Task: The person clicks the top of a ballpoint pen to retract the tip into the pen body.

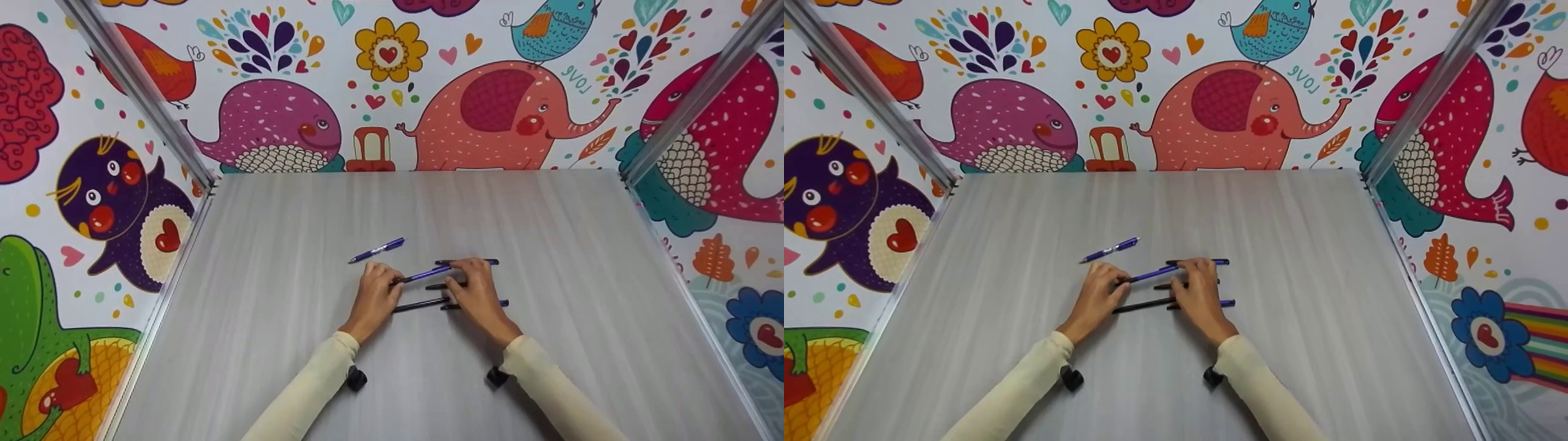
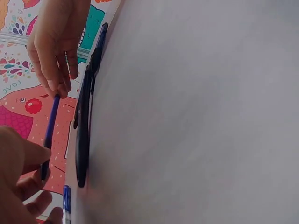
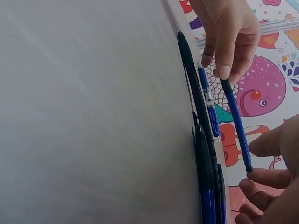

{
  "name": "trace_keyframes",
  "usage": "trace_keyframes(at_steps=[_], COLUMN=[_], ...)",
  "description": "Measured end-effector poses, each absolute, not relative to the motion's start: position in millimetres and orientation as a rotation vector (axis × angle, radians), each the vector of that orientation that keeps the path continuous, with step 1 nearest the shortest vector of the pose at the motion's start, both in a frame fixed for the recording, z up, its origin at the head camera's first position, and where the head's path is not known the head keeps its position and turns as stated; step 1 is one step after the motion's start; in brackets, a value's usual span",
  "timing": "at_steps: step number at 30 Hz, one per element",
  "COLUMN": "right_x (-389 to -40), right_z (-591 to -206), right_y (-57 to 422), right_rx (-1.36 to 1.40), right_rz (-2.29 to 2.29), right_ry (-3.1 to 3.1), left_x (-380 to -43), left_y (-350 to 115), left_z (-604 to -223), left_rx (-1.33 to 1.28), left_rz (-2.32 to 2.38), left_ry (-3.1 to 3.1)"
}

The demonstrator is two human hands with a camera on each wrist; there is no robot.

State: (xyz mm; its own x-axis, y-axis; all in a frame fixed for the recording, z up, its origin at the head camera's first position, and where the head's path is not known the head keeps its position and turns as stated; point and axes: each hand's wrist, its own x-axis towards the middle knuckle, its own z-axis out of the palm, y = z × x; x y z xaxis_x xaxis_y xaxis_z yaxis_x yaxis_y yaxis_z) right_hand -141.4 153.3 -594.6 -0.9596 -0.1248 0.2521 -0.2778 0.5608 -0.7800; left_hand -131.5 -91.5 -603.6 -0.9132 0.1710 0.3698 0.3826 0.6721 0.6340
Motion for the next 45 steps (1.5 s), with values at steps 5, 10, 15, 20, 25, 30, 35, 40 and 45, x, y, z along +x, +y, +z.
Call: trace_keyframes(at_steps=[5,10,15,20,25,30,35,40,45], right_x=[-137,-134,-131,-129,-127,-127,-126,-127,-131], right_z=[-598,-599,-599,-599,-596,-593,-593,-592,-586], right_y=[160,165,169,174,178,180,180,180,179], right_rx=[0.337,0.31,0.271,0.285,0.282,0.292,0.331,0.415,0.526], right_rz=[1.331,1.321,1.333,1.31,1.32,1.305,1.286,1.281,1.306], right_ry=[-2.621,-2.624,-2.619,-2.565,-2.551,-2.524,-2.464,-2.385,-2.308], left_x=[-129,-129,-129,-130,-129,-128,-128,-121,-116], left_y=[-87,-81,-75,-71,-68,-63,-62,-59,-56], left_z=[-603,-602,-602,-601,-598,-599,-609,-598,-593], left_rx=[-0.462,-0.475,-0.509,-0.563,-0.577,-0.605,-0.65,-0.606,-0.583], left_rz=[-1.1,-1.107,-1.111,-1.077,-1.094,-1.135,-1.165,-1.215,-1.274], left_ry=[-2.62,-2.632,-2.622,-2.594,-2.592,-2.562,-2.493,-2.542,-2.578])
